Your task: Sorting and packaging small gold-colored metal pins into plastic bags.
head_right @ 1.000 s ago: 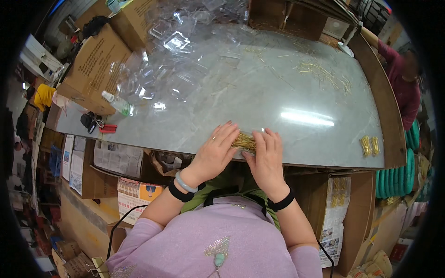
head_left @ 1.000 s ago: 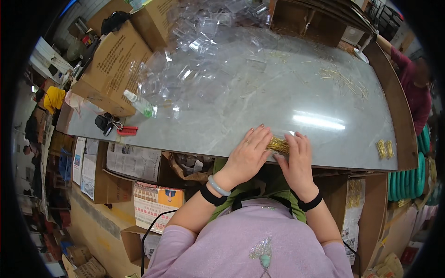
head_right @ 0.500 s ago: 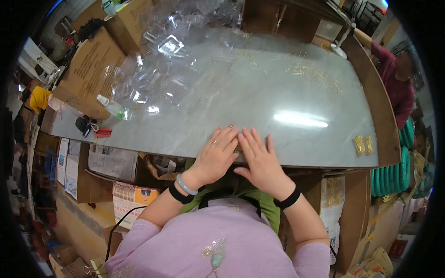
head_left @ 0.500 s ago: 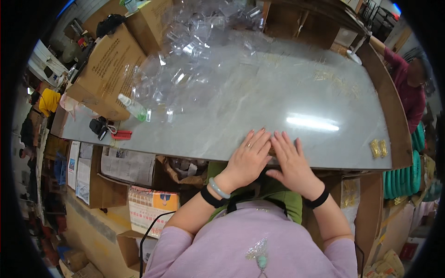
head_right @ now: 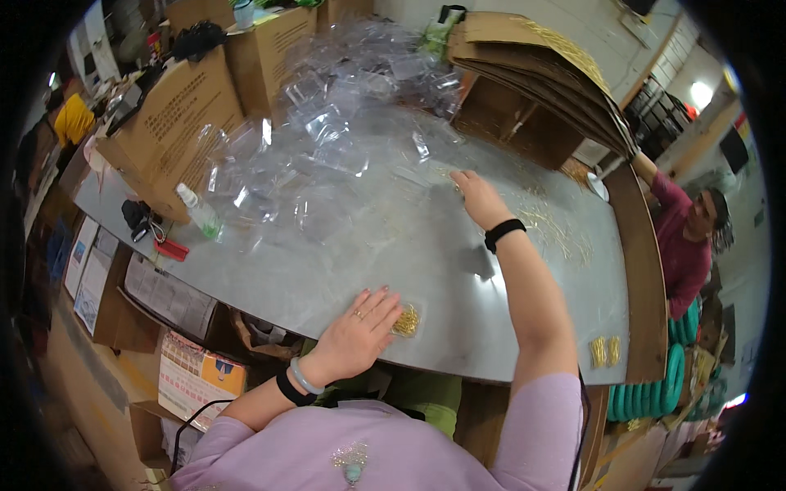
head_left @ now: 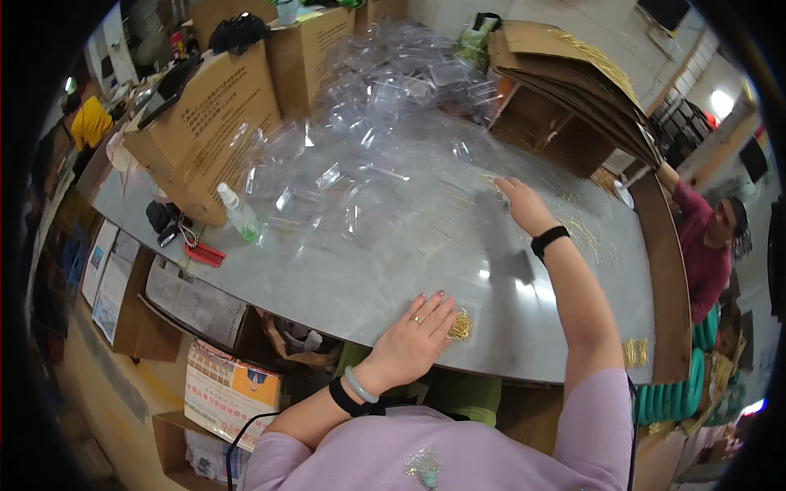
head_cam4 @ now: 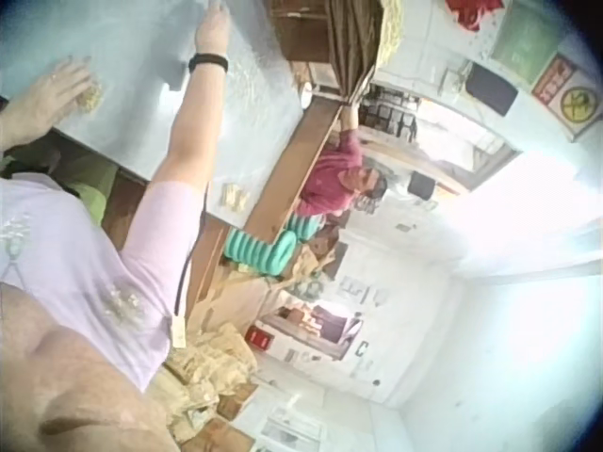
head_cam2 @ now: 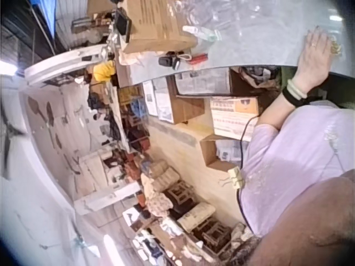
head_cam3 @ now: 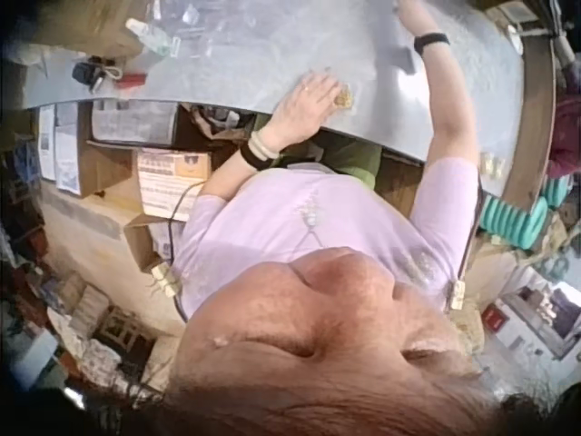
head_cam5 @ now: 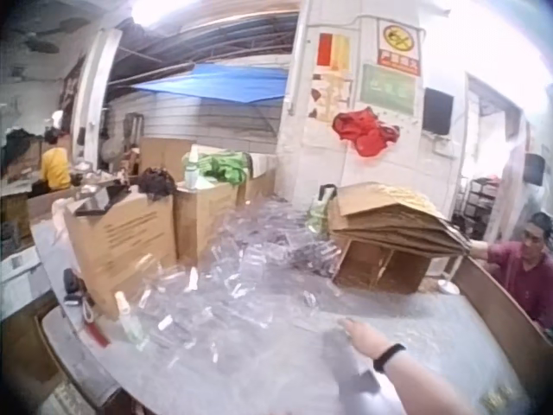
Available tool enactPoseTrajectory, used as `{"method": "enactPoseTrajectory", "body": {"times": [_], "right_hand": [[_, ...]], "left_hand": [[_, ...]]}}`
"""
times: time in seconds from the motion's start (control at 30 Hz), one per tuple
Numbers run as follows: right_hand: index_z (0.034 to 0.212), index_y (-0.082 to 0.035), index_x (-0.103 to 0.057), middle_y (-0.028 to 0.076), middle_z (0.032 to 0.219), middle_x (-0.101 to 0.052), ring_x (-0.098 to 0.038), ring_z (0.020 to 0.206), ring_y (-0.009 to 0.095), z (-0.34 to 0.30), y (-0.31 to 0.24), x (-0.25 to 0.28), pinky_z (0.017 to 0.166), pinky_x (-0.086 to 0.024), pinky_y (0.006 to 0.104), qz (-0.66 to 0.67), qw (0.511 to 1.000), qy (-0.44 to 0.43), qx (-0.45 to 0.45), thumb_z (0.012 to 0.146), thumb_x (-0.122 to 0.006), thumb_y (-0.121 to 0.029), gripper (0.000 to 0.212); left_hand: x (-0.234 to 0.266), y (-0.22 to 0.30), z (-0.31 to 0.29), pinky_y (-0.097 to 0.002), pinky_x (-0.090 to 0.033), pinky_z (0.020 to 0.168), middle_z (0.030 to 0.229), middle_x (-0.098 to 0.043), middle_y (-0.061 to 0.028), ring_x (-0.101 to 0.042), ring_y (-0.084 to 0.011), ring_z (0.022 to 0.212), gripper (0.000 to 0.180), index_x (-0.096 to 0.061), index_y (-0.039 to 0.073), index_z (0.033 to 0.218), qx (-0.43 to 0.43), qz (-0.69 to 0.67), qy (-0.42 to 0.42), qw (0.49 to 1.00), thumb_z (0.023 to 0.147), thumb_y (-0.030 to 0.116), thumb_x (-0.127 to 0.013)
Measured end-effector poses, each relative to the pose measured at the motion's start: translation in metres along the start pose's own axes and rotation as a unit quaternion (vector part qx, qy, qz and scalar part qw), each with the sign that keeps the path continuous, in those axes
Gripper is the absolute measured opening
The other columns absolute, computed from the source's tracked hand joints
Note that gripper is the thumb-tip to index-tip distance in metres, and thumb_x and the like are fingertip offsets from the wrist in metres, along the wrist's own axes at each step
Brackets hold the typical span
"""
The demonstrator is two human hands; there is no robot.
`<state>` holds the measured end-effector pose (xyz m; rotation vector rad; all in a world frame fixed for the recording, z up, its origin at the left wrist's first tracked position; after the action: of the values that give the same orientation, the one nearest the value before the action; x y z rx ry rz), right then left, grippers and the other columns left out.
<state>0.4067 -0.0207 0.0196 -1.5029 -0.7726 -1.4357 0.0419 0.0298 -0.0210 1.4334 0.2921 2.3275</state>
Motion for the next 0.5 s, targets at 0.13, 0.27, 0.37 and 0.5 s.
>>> {"method": "enactPoseTrajectory", "body": {"times": [0.13, 0.27, 0.37, 0.5], "right_hand": [[0.141, -0.004, -0.048, 0.019, 0.149, -0.048, -0.05, 0.132, 0.039, 0.028, 0.009, -0.021, 0.109, -0.044, 0.0431, -0.083, 0.994, 0.021, 0.062, 0.094, -0.045, -0.001, 0.047], [0.142, -0.001, -0.045, 0.02, 0.15, -0.044, -0.045, 0.137, 0.038, -0.021, 0.016, -0.027, 0.114, -0.04, 0.0426, -0.104, 0.993, 0.02, 0.057, 0.092, -0.045, 0.002, 0.05], [0.14, 0.0, -0.046, 0.021, 0.149, -0.046, -0.044, 0.138, 0.038, -0.082, -0.007, -0.028, 0.114, -0.04, 0.0425, -0.126, 0.991, 0.024, 0.043, 0.091, -0.045, 0.004, 0.05], [0.136, -0.001, -0.051, 0.02, 0.145, -0.05, -0.048, 0.134, 0.039, -0.129, -0.056, -0.009, 0.109, -0.044, 0.0421, -0.063, 0.998, -0.024, 0.019, 0.087, -0.047, 0.008, 0.051]], "left_hand": [[0.002, -0.001, 0.002, -0.0518, -0.033, 0.118, 0.147, -0.048, -0.0216, -0.042, -0.0383, 0.141, 0.055, -0.054, -0.005, 0.136, 0.015, -0.03, -0.012, 0.999, 0.091, 0.023, -0.067], [-0.002, -0.003, 0.002, -0.0506, -0.033, 0.118, 0.148, -0.047, -0.0212, -0.041, -0.0376, 0.141, 0.06, -0.052, -0.006, 0.138, 0.008, -0.012, -0.016, 1.0, 0.09, 0.026, -0.069], [-0.001, -0.002, 0.001, -0.0503, -0.033, 0.118, 0.148, -0.046, -0.0218, -0.041, -0.0381, 0.141, 0.061, -0.052, -0.006, 0.138, 0.003, 0.007, -0.016, 1.0, 0.089, 0.026, -0.069], [-0.002, -0.004, 0.002, -0.0502, -0.033, 0.118, 0.149, -0.045, -0.0229, -0.04, -0.039, 0.142, 0.062, -0.051, -0.006, 0.138, -0.002, 0.016, -0.01, 1.0, 0.088, 0.026, -0.07]]}}
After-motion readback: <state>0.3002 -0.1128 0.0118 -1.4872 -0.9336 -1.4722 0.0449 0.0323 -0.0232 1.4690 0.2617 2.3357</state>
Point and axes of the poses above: each hand's wrist, its own z-axis towards the middle knuckle, its own x-axis out of the back of the hand, y = z × x, the point moved 2 cm from there along z, towards the middle knuckle
